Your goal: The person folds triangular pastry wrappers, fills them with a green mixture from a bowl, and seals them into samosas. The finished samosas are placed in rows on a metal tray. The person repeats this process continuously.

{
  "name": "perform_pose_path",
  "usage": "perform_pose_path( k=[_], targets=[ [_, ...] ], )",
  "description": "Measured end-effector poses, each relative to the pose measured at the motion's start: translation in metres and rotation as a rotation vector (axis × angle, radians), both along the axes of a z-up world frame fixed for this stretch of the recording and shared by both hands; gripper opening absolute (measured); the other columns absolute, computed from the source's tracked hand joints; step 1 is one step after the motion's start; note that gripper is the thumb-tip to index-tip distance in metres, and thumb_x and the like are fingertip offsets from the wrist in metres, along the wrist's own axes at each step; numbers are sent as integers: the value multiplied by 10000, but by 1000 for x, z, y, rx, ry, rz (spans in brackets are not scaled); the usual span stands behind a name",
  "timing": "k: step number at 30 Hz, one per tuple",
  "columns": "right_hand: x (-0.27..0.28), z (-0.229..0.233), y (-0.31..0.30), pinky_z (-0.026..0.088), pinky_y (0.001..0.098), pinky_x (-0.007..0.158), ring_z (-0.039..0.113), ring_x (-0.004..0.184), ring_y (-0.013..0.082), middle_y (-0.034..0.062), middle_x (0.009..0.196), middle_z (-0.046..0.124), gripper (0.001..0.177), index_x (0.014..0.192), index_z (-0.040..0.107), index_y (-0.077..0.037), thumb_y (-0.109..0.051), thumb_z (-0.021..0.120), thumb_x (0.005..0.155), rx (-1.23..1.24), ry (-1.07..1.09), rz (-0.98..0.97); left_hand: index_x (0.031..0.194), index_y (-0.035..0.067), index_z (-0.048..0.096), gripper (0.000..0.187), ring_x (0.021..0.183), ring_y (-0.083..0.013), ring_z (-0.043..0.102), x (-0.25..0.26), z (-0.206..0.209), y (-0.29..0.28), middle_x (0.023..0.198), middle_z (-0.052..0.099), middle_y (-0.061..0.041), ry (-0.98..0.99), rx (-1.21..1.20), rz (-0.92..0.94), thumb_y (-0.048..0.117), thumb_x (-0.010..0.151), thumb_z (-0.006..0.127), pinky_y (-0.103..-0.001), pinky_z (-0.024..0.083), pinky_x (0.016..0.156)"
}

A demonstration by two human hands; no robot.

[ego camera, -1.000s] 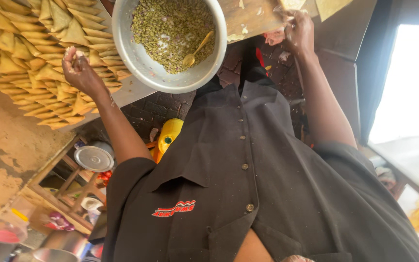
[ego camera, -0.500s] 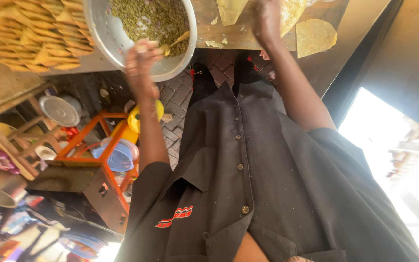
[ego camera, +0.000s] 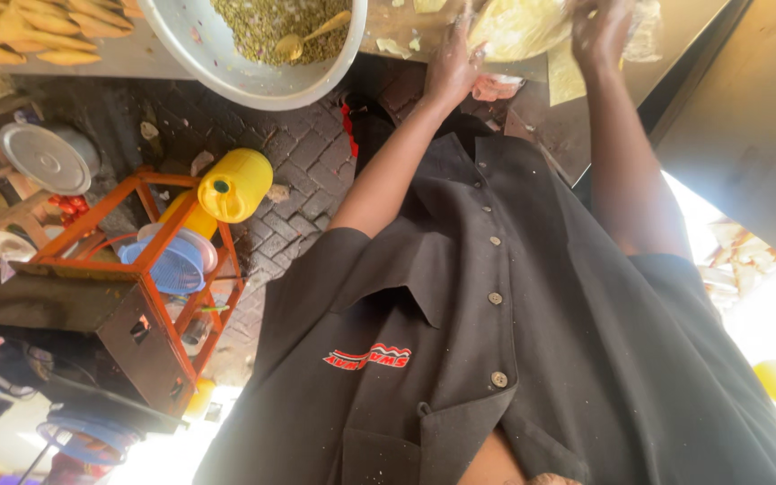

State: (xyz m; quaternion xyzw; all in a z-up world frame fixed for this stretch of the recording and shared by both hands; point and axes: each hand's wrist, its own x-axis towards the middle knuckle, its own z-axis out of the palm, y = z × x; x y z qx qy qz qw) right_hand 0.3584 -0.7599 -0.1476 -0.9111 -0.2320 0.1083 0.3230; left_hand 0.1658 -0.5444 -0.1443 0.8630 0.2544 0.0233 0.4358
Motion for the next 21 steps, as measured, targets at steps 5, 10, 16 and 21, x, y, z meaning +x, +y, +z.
perform_pose_path(
  k=[5,10,16,21],
  targets=[
    [-30,53,12,528,496,843,679,956,373,192,1030,692,175,1090,607,18,102,643,940,131,-79,83,1269,185,639,394,1031,-374,673,17,18,24,1196,640,-124,-63,117,14,179,880,698,-465,557,861],
    [-57,106,58,475,525,966,582,1097,447,241,1148,606,248,1236,591,-10,102,575,1015,108,-30,273,1013,134,666,72,1039,-343,668,25,35,50,1069,647,-61,-101,86,-103,155,946,683,-480,532,899],
    [-54,124,68,488,538,766,624,929,465,274,1065,632,564,1310,601,-1,-212,782,820,-194,-26,501,991,91,646,43,1221,-308,609,-5,52,65,1266,626,-43,-160,58,-334,116,956,652,-452,533,1005],
    [-47,93,14,509,532,799,672,858,413,178,886,705,330,1008,746,-86,-416,755,992,-612,220,604,952,103,703,56,1270,-363,533,-41,57,79,1357,584,-145,-57,182,-336,150,923,711,-499,475,1015]
  ],
)
